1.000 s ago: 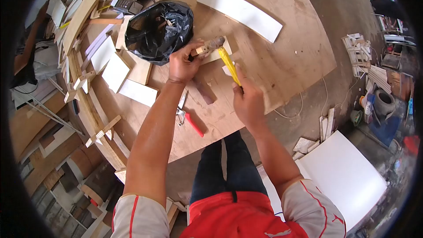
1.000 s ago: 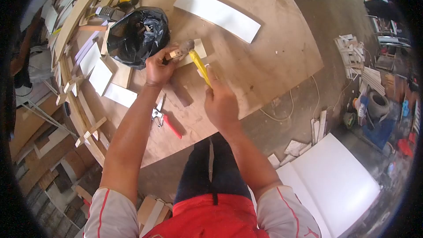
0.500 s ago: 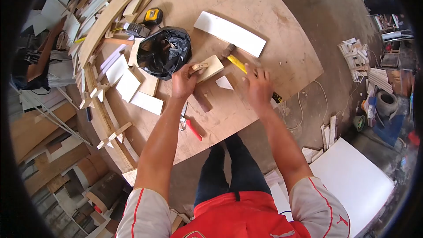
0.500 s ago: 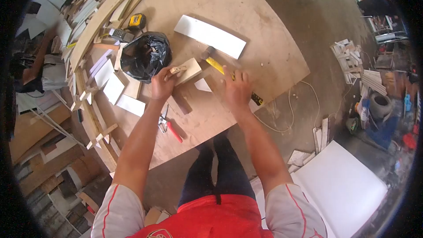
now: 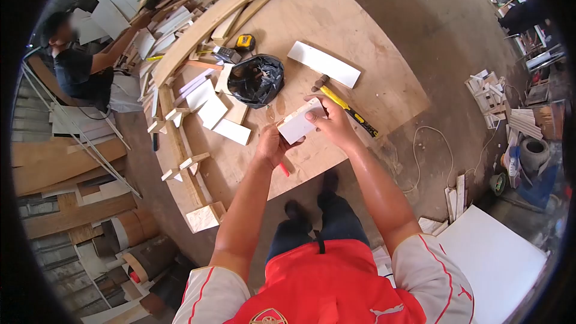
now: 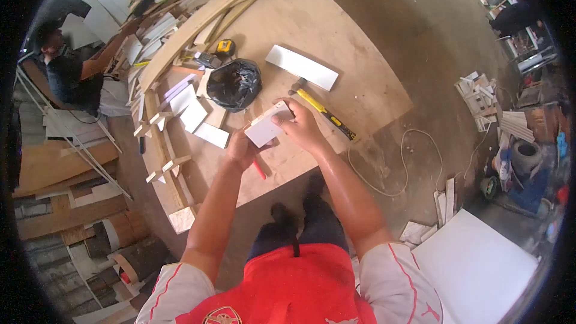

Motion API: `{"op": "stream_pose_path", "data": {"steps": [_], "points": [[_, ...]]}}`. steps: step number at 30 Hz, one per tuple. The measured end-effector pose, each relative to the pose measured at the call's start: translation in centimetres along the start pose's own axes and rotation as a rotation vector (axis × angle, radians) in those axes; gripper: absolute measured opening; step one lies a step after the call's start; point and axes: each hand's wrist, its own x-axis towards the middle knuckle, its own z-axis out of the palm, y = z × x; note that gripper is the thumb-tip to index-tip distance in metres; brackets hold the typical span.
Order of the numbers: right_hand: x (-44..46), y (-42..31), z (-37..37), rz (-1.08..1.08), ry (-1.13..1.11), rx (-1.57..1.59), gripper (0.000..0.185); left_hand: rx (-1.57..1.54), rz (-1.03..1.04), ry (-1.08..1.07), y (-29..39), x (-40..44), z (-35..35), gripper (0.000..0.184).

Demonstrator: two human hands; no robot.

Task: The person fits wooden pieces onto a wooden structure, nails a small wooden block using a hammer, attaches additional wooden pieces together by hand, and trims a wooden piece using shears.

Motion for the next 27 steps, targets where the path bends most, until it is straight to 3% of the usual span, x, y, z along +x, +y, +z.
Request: {"op": "stream_pose_path", "data": {"steps": [4, 7, 11, 16, 23, 27], "points": [[-4.3, -3.7, 2.4, -0.008, 0.064, 0.031, 0.054, -0.131, -0.021, -0.029, -0.1, -5.1, 0.4, 0.039], [-8.3, -6.6, 5.0, -0.278, 0.107, -0.274, 0.063, -0.175, -0.025, -0.048, -0.5, -10.2, 0.9, 0.038], [-15.1, -9.9, 9.2, -0.207, 0.088, -0.266, 0.079, -0.195, -0.036, -0.121, -1.6, -16.1, -0.9, 0.036], [-20.4, -9.2, 15.2, -0.141, 0.043, -0.105, 0.044, -0.218, -0.018, -0.191, -3.8, -23.0, -6.3, 0.037], [-25.9, -8.3, 21.2, -0.197, -0.056, 0.034, 0.037, -0.359, 0.239, -0.248, -4.3, -34.9, -11.9, 0.048], [-29.4, -10.4, 25.0, -0.121, 0.028, 0.096, 0.029, -0.191, 0.499, -0.288, -5.8, -36.9, -16.0, 0.041]]}}
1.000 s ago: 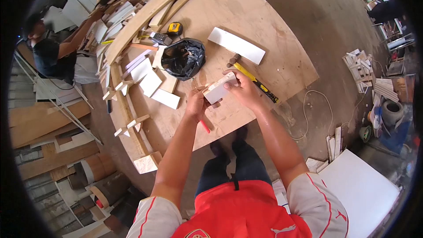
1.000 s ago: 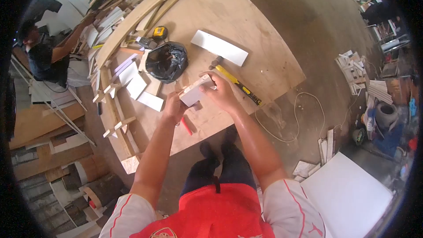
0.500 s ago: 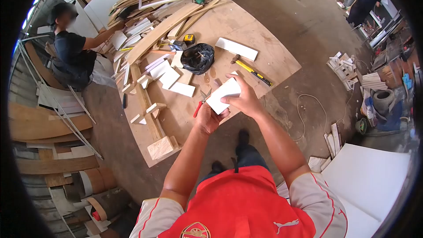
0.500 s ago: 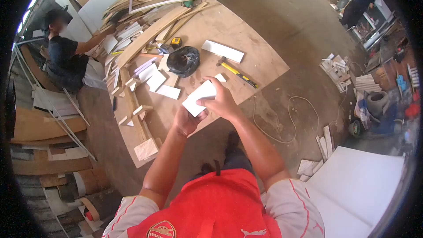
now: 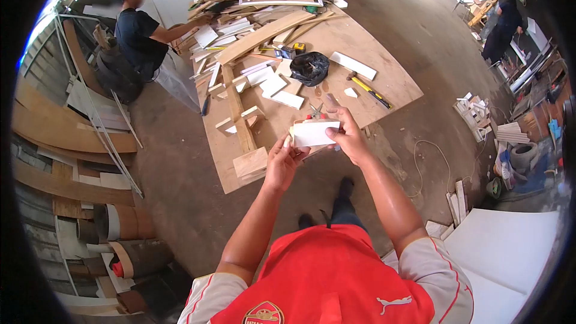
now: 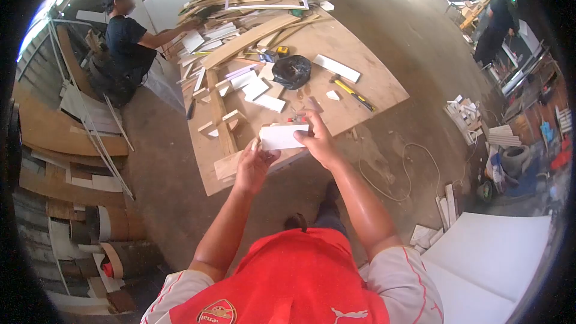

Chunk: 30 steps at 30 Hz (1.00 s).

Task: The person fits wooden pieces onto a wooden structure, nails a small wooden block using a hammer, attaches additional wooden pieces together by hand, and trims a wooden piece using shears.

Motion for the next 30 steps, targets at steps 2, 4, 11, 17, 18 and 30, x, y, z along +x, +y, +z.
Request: {"op": "stream_pose_path", "data": {"steps": [2, 4, 11, 17, 18, 30], "points": [[-0.9, 0.6, 0.2, 0.074, -0.047, 0.188, 0.029, 0.078, 0.057, -0.042, -0.2, -0.9, -1.8, 0.038], [-1.7, 1.2, 0.4, 0.132, -0.064, 0.344, 0.028, 0.191, 0.122, -0.02, 0.0, -1.6, -1.3, 0.036], [-2.6, 1.5, 0.1, 0.24, -0.088, 0.622, 0.028, 0.23, 0.241, 0.051, -0.7, -1.8, 0.4, 0.033], [-1.2, 1.1, -0.9, 0.359, -0.132, 0.686, 0.025, 0.341, 0.373, 0.068, -0.6, 0.0, 3.2, 0.032], [-1.0, 1.1, -1.1, 0.386, -0.125, 0.695, 0.025, 0.324, 0.376, 0.088, -0.7, 0.4, 3.3, 0.033], [2.2, 0.3, -3.4, -0.057, -0.286, 0.154, 0.073, 0.159, 0.179, 0.395, -1.6, 4.9, 5.0, 0.039]]}}
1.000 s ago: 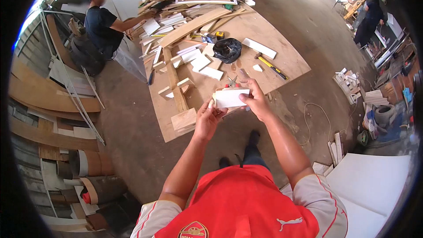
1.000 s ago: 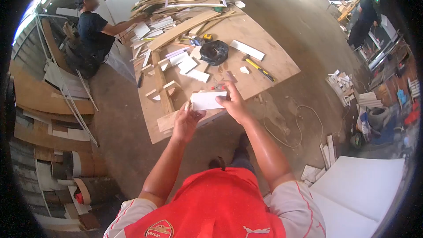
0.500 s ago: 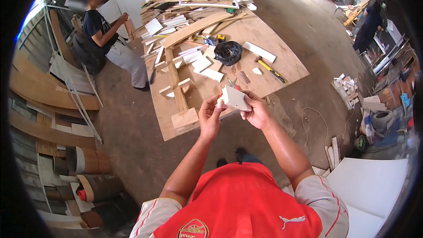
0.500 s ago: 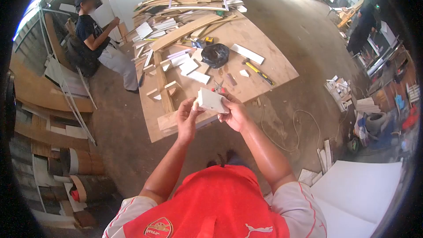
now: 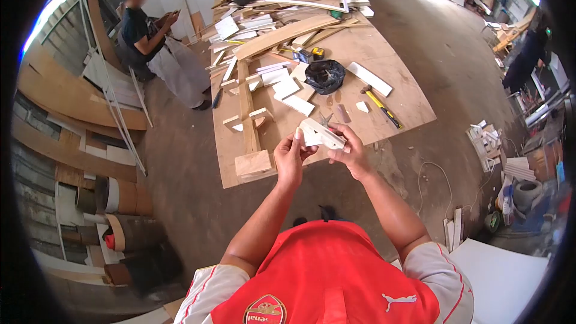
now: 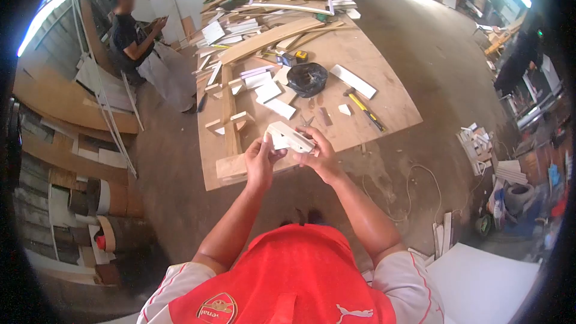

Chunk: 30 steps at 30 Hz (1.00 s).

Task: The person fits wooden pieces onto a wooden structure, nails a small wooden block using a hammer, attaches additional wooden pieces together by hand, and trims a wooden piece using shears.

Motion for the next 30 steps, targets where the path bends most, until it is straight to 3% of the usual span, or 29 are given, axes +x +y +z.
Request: {"op": "stream_pose_path", "data": {"steps": [7, 10, 13, 18, 21, 24, 25, 27, 30], "points": [[2.7, 2.3, 1.7, -0.103, -0.052, -0.234, 0.069, -0.203, -0.183, 0.085, -0.2, 0.7, -2.6, 0.039], [4.5, 4.9, 4.2, -0.265, 0.012, -0.181, 0.051, -0.228, -0.251, 0.093, 0.5, 1.0, -4.4, 0.038], [6.3, 5.8, 5.6, -0.326, 0.006, -0.43, 0.033, -0.224, -0.326, 0.082, 1.4, 1.6, -6.9, 0.037], [9.8, 8.8, 10.6, -0.202, 0.132, -0.402, 0.024, -0.02, -0.43, 0.082, 4.4, 3.6, -13.1, 0.04], [12.4, 10.2, 13.8, -0.126, 0.182, -0.396, 0.024, 0.256, -0.324, 0.102, 6.9, 5.2, -18.0, 0.046], [14.5, 11.8, 16.1, -0.091, 0.187, -0.515, 0.026, 0.496, -0.14, -0.046, 8.3, 6.5, -23.8, 0.056], [15.0, 12.5, 16.8, -0.1, 0.158, -0.559, 0.026, 0.579, -0.109, -0.104, 8.9, 6.9, -25.1, 0.071], [15.5, 13.8, 18.4, -0.115, 0.101, -0.644, 0.027, 0.803, -0.005, -0.168, 10.2, 7.3, -26.6, 0.077], [15.0, 14.7, 21.3, 0.05, 0.045, -0.718, 0.023, 0.99, 0.114, -0.289, 12.0, 8.3, -27.9, 0.084]]}}
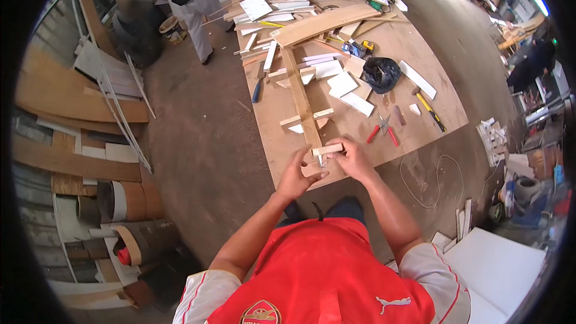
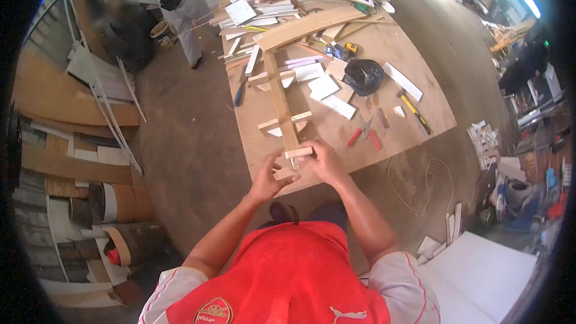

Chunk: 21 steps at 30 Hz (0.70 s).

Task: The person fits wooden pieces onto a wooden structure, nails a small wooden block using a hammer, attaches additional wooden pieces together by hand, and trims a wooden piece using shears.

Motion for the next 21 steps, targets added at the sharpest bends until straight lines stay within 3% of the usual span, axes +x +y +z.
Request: {"op": "stream_pose_path", "data": {"steps": [2, 4, 6, 8, 9, 12, 14, 15, 18, 21], "points": [[-0.3, 1.4, 2.1, 0.026, 0.004, 0.023, 0.026, 0.108, 0.109, -0.073, -1.1, 0.9, -0.7, 0.081], [0.1, 1.7, 3.6, 0.057, 0.04, -0.021, 0.026, 0.143, 0.092, -0.061, -2.2, 2.1, -1.0, 0.07], [1.0, 2.2, 4.3, 0.048, 0.123, 0.042, 0.037, 0.15, 0.161, -0.032, -3.8, 3.6, -1.2, 0.063], [1.9, 0.7, 4.9, 0.154, 0.222, 0.144, 0.043, 0.064, 0.094, -0.02, -5.4, 5.3, -1.2, 0.059], [2.5, 1.4, 5.5, 0.097, 0.299, 0.204, 0.048, 0.071, 0.056, -0.004, -5.4, 6.4, -1.5, 0.059], [4.2, 2.9, 5.7, 0.032, 0.167, -0.077, 0.045, 0.141, -0.018, 0.027, -5.0, 10.1, -2.5, 0.058], [6.4, 3.3, 6.5, 0.003, 0.184, -0.206, 0.043, 0.253, -0.095, 0.015, -4.9, 12.8, -3.4, 0.057], [7.7, 3.7, 7.1, 0.025, 0.19, -0.226, 0.042, 0.234, -0.04, 0.031, -5.3, 14.3, -3.7, 0.058], [11.9, 5.2, 8.5, 0.062, 0.254, -0.321, 0.036, 0.049, -0.156, -0.049, -5.6, 18.5, -4.6, 0.059], [15.8, 7.0, 9.7, 0.142, 0.319, -0.426, 0.03, 0.152, -0.087, -0.048, -8.0, 22.4, -4.7, 0.057]]}}
